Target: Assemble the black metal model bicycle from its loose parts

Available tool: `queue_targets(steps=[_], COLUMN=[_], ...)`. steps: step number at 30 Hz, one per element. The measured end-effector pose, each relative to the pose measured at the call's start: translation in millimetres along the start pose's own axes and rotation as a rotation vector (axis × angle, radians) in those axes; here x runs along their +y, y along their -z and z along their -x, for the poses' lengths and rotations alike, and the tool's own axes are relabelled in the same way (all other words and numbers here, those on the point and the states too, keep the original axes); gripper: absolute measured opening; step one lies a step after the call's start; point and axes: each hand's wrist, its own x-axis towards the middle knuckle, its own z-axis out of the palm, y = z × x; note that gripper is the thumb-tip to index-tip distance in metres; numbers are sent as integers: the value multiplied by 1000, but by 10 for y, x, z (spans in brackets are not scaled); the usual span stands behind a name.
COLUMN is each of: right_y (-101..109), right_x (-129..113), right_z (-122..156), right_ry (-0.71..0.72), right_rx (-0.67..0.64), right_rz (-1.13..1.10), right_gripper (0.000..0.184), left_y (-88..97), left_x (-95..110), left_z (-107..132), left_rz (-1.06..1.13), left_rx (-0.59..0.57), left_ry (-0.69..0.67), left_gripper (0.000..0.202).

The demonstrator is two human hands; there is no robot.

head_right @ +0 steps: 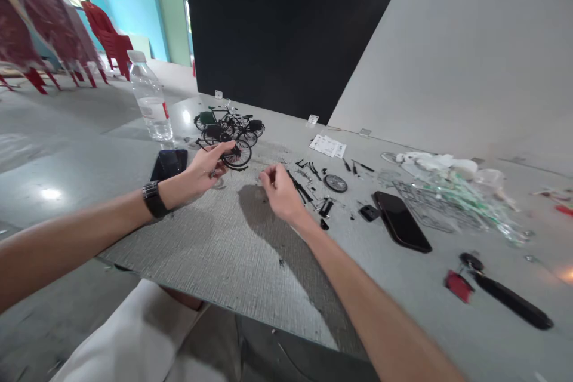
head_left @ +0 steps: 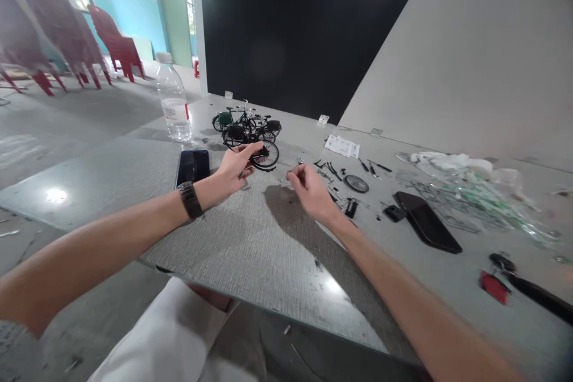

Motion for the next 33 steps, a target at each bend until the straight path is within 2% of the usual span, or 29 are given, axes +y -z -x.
queue_targets(steps=[3,7,10,13,16,21,25,33], right_y=[33,33,30,35,43,22,8,103], right_x=[62,14,-37,-53,-56,-79,-47,-8], right_z=[6,7,13,26,42,56,63,93], right_ry=[-78,-100,-85,-68,-33,158,286,274], right_rx=[72,71,34,3,-34,-139,-199,-274], right_rz=[-263,-468,-539,-512,-360,175,376,657], right_gripper=[31,37,36,35,33,26,29,33], left_y=[10,25,38,39,29,12,-3,-51], left_x=[-27,-57,-65,-62,-54,-43,-29,-17], left_z=[-22,-50,-61,-55,-43,-34,1,53], left_rz=[-29,-46,-55,-56,-47,-20,-18,26], left_rx=[-13,-18,-28,-30,-21,-54,-58,-98], left_ry=[-85,-88,-89,-90,-89,-104,-86,-50], left_gripper=[26,27,26,26,26,23,22,19])
